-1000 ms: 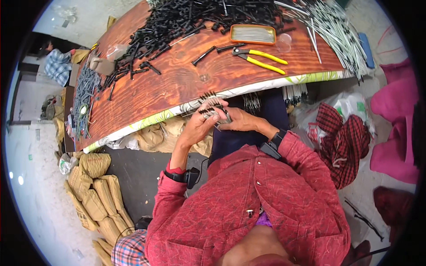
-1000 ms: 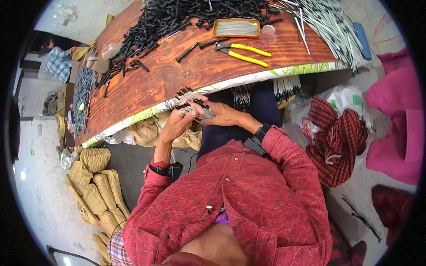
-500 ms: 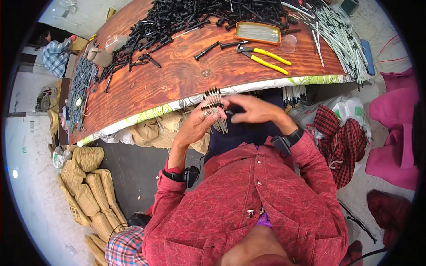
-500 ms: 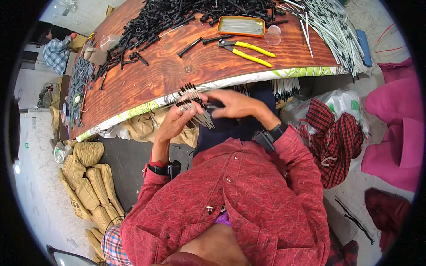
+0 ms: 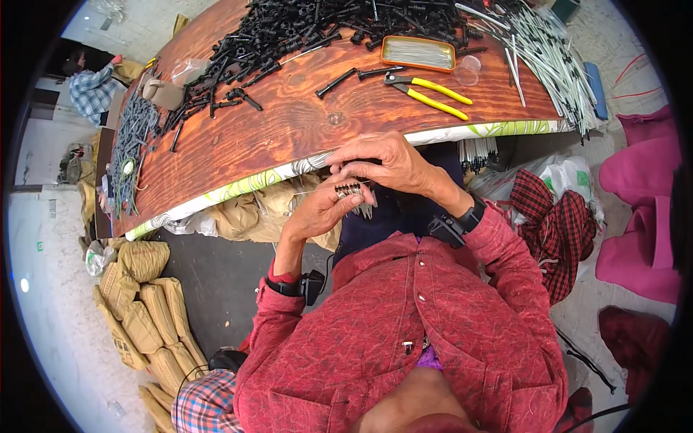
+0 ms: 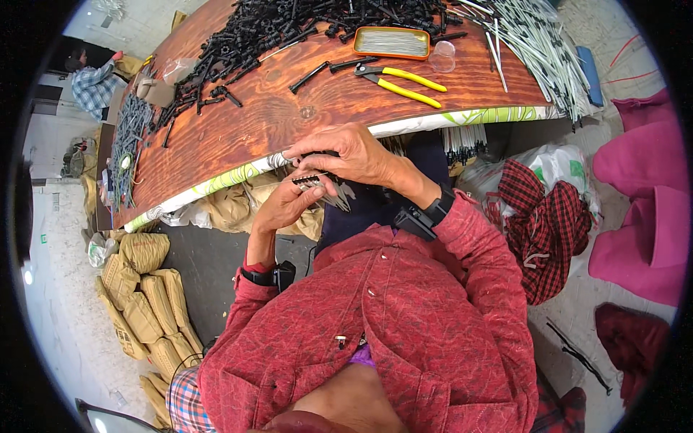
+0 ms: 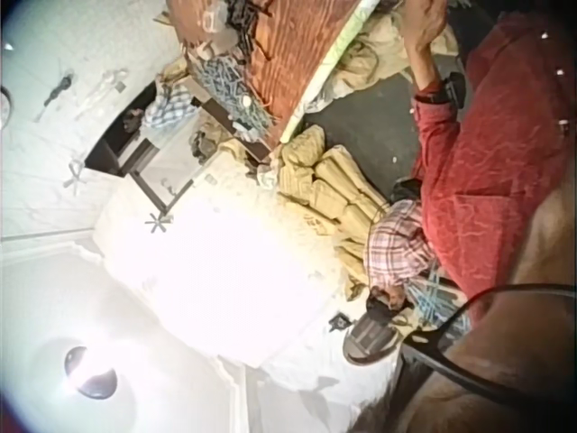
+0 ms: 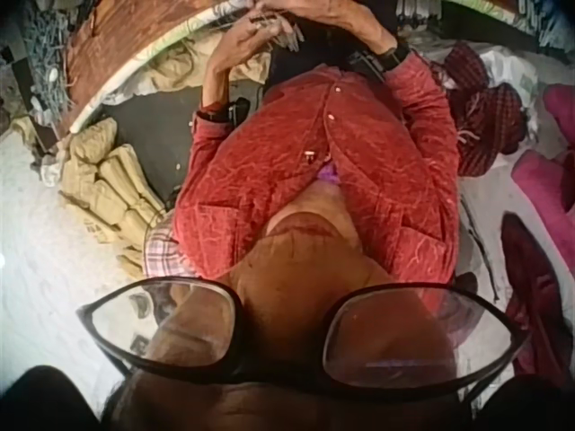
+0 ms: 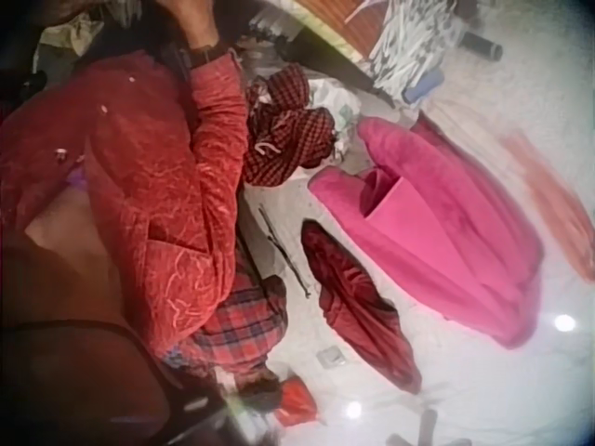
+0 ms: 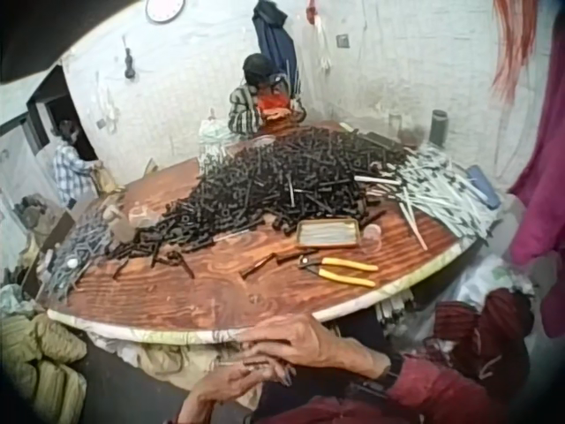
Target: Assembling electrical components by manually attaching wire connectors to plastic strips at a workbench.
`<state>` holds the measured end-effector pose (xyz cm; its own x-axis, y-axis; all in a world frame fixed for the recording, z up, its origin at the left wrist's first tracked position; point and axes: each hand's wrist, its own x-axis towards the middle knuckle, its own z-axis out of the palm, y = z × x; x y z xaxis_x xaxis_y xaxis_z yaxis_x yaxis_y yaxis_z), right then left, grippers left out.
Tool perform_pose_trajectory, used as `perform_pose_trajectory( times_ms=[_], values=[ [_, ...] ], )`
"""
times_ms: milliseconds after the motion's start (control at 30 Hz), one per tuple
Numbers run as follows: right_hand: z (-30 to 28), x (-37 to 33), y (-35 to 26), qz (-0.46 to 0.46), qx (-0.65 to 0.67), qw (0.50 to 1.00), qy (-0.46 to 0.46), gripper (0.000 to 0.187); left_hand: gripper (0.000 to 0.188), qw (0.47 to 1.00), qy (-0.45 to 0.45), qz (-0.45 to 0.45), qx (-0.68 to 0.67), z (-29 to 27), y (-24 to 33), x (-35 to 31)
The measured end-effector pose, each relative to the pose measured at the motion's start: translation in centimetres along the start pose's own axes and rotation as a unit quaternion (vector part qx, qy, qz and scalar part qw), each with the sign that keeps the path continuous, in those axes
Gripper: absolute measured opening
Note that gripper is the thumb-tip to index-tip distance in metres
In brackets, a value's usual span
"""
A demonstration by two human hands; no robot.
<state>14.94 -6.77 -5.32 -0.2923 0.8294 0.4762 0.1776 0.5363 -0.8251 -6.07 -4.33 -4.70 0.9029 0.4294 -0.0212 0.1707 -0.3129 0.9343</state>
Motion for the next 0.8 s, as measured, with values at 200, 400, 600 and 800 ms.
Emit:
perform_pose_trajectory(
  times_ms=[200,400,600,800],
  values=[
    [0.6,-0.1,-0.4,-0.005,0.001,1.000,0.013,0.023,0.027,1.000,-0.014,-0.002,0.001,-0.3,0.8,-0.1],
    [1.3,0.1,-0.5,-0.051,-0.012,0.996,0.074,0.023,0.021,0.998,0.031,0.047,0.041,-0.2,1.3,0.2],
    [0.7,1.0,-0.4,-0.055,-0.050,0.997,0.026,0.025,0.018,0.998,0.041,0.045,0.009,-0.6,1.7,0.4],
    [0.7,0.4,-0.3,-0.017,0.015,1.000,0.005,0.028,0.017,0.994,0.079,0.062,0.043,0.0,1.2,0.9]
  ],
)
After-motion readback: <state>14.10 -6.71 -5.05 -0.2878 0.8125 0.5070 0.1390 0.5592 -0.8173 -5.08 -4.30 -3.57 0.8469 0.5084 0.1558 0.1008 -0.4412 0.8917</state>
